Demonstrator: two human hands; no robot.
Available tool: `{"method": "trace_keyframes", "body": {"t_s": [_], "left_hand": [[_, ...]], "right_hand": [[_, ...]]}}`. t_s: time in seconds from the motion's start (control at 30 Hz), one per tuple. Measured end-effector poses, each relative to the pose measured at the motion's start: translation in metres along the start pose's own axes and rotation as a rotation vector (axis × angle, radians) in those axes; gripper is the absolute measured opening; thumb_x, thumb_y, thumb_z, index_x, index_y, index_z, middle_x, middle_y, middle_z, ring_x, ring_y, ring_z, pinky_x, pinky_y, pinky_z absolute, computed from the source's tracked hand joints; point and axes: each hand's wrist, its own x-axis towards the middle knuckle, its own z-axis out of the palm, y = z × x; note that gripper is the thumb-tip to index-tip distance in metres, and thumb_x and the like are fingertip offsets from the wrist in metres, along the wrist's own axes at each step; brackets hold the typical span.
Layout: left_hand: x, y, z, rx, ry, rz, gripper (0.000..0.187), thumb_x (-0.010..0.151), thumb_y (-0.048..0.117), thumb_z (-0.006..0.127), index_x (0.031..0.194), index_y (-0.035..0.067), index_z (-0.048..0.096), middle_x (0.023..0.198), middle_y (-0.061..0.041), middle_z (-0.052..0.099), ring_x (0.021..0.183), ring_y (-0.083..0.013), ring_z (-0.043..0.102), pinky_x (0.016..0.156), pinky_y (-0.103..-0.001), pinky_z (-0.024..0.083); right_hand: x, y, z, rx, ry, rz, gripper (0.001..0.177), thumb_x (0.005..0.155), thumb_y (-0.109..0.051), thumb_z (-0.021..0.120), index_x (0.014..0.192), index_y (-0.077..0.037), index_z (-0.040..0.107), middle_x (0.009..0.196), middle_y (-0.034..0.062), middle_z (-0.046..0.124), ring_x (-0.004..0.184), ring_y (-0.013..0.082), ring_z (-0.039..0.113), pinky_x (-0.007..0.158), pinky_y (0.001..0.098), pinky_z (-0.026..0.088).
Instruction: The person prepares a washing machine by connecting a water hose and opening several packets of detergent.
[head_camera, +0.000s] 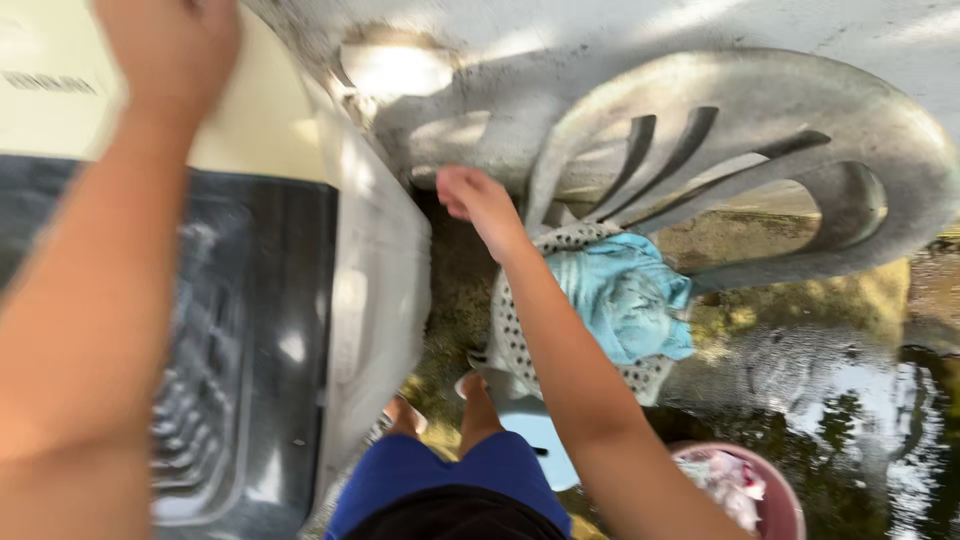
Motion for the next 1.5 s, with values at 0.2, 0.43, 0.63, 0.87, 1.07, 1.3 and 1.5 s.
{"method": "trace_keyframes", "body": {"t_s": [0.2, 0.43, 0.63, 0.87, 1.07, 1.3, 1.5], "left_hand": [[0.02, 0.038, -0.008, -0.175, 0.042, -0.255, 0.016, 0.096, 0.011, 0.069, 0.091, 0.008, 0.054, 0.077, -0.006, 0.052, 0.075, -0.0298, 0.051, 0.1, -0.048, 0.039], [0.026, 0.041, -0.014, -0.248, 0.092, -0.266, 0.016, 0.084, -0.002, 0.056, 0.097, 0.007, 0.053, 0.081, -0.005, 0.056, 0.082, -0.0292, 0.054, 0.105, -0.047, 0.04], [0.027, 0.04, -0.018, -0.258, 0.102, -0.251, 0.017, 0.084, -0.003, 0.055, 0.097, 0.008, 0.054, 0.08, -0.005, 0.056, 0.081, -0.0288, 0.053, 0.105, -0.047, 0.04], [0.028, 0.04, -0.022, -0.275, 0.052, -0.234, 0.019, 0.084, -0.004, 0.055, 0.1, 0.006, 0.056, 0.092, -0.006, 0.06, 0.091, -0.0304, 0.055, 0.1, -0.049, 0.038], [0.026, 0.043, -0.019, -0.258, 0.032, -0.244, 0.019, 0.086, -0.005, 0.055, 0.101, 0.007, 0.056, 0.087, -0.006, 0.058, 0.088, -0.0289, 0.053, 0.105, -0.048, 0.039], [0.023, 0.041, -0.013, -0.196, 0.025, -0.255, 0.013, 0.088, -0.004, 0.055, 0.094, 0.008, 0.056, 0.085, -0.006, 0.059, 0.087, -0.0298, 0.052, 0.101, -0.043, 0.039], [0.024, 0.042, -0.015, -0.231, 0.011, -0.273, 0.012, 0.088, -0.003, 0.055, 0.093, 0.007, 0.056, 0.082, -0.005, 0.058, 0.084, -0.0271, 0.05, 0.103, -0.043, 0.039]], "right_hand": [[0.157, 0.012, 0.051, 0.122, 0.235, 0.139, 0.111, 0.074, -0.07, 0.08, 0.145, 0.007, 0.045, 0.141, 0.026, 0.051, 0.128, 0.0351, 0.054, 0.103, 0.042, 0.051], [0.248, 0.043, 0.096, 0.378, 0.397, 0.16, 0.113, 0.073, -0.064, 0.082, 0.157, -0.002, 0.038, 0.156, 0.0218, 0.034, 0.14, 0.0337, 0.034, 0.111, 0.0532, 0.029], [0.197, 0.039, 0.11, 0.49, 0.376, 0.005, 0.061, 0.077, -0.05, 0.073, 0.126, -0.014, 0.066, 0.097, -0.0012, 0.068, 0.092, 0.0149, 0.061, 0.079, 0.0352, 0.043], [0.133, 0.027, 0.056, 0.289, 0.427, 0.158, 0.063, 0.079, -0.05, 0.077, 0.121, -0.007, 0.058, 0.086, 0.0032, 0.058, 0.083, 0.0205, 0.057, 0.068, 0.0351, 0.053], [0.081, -0.02, 0.03, -0.268, 0.52, -0.126, 0.061, 0.091, -0.044, 0.073, 0.133, -0.002, 0.059, 0.109, 0.0117, 0.064, 0.104, 0.0244, 0.063, 0.085, 0.035, 0.051], [0.119, 0.049, 0.129, -0.467, 0.367, -0.29, 0.046, 0.105, -0.029, 0.053, 0.138, 0.003, 0.057, 0.132, 0.0224, 0.067, 0.125, 0.0327, 0.064, 0.105, 0.0375, 0.047], [0.243, 0.11, 0.097, -0.193, 0.166, 0.316, 0.049, 0.106, -0.042, 0.058, 0.123, 0.002, 0.069, 0.106, 0.0216, 0.071, 0.091, 0.0311, 0.066, 0.081, 0.0412, 0.053]]}}
